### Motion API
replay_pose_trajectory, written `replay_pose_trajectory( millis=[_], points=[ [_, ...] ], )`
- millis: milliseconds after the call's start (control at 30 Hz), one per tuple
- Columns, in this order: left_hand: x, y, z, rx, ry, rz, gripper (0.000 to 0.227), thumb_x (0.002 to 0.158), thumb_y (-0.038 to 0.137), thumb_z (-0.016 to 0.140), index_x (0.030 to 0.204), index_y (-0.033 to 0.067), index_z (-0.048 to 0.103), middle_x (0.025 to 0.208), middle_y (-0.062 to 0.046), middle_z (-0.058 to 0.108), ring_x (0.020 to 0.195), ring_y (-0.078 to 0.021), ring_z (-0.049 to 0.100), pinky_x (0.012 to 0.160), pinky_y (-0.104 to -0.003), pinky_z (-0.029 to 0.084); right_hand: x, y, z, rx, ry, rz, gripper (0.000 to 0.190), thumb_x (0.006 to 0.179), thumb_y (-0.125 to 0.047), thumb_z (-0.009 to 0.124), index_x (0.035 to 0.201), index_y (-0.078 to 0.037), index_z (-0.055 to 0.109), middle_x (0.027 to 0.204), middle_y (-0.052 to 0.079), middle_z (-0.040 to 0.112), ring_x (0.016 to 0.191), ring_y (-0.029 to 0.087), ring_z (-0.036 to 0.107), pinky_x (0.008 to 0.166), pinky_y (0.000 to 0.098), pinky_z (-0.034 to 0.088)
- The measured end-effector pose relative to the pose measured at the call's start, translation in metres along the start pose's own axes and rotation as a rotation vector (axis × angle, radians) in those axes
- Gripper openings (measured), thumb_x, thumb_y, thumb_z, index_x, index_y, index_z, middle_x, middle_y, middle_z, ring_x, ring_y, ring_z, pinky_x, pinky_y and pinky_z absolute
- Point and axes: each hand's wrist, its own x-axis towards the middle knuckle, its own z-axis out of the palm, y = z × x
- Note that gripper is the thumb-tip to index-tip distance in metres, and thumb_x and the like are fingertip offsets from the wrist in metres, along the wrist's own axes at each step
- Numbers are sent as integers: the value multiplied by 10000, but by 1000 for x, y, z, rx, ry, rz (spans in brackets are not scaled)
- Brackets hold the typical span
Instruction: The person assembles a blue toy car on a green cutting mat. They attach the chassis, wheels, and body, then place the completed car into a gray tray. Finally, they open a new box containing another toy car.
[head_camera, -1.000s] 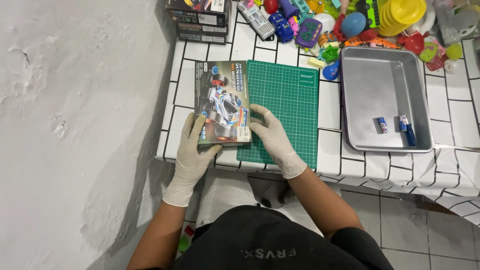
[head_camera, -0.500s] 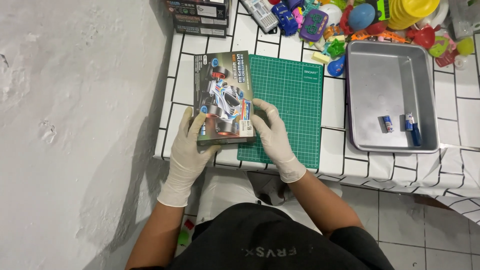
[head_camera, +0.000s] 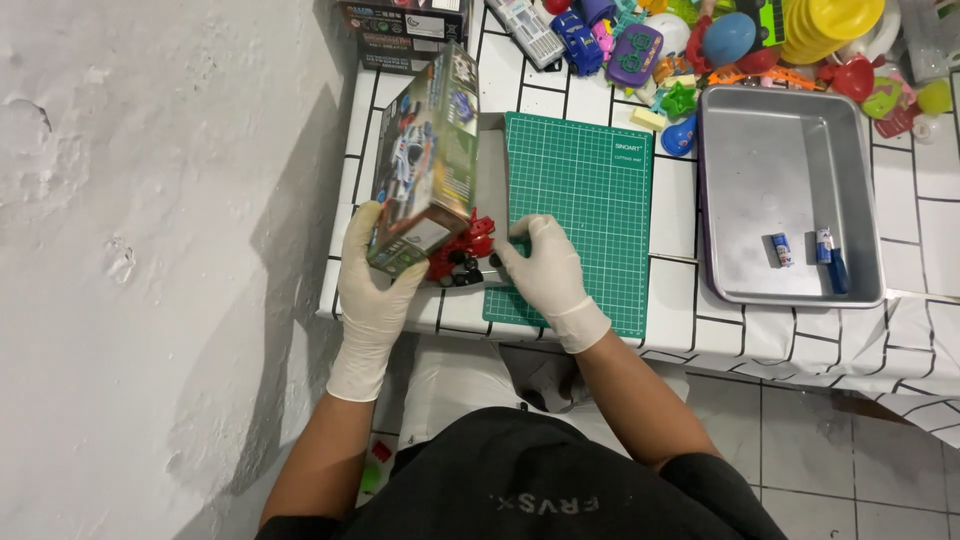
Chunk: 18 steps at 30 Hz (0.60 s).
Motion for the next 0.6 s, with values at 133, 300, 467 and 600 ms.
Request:
replay_pose_trajectory(
  millis=[133, 300, 467, 600],
  points=[
    [4, -17, 5, -175, 123, -105, 821, 817, 306, 879, 1509, 151, 465, 1499, -131, 497, 1394, -238, 491, 1201, -381, 359, 9, 9, 10, 181, 94, 78, 155, 957, -196, 665, 1079, -101, 668, 980, 72, 689, 934, 251, 716, 770, 393, 608],
    [-4, -60, 5, -286, 211, -193, 752, 935, 395, 779, 1539, 147, 408, 1513, -106, 475, 1397, -159, 448, 1216, -362, 322, 10, 12, 4, 552, 98, 124, 220, 976, -150, 601, 1187, -93, 573, 983, 120, 692, 895, 215, 656, 767, 403, 578],
    [-5, -9, 1, -226, 252, -324, 662, 1085, 371, 537, 1557, 1, 257, 1566, -279, 326, 1443, -294, 352, 1234, -450, 228, -18, -13, -50, 866, 250, 37, 446, 979, -116, 492, 1418, -74, 561, 1247, 193, 676, 1050, 259, 670, 866, 383, 618],
    [-7, 49, 6, -392, 232, -478, 897, 1084, 450, 514, 1578, -28, -61, 1620, -364, -24, 1528, -482, 83, 1243, -556, 217, 1, 59, -89, 998, 424, -30, 499, 976, -184, 506, 1467, -108, 553, 1260, 111, 672, 1069, 182, 683, 894, 317, 629]
  ],
)
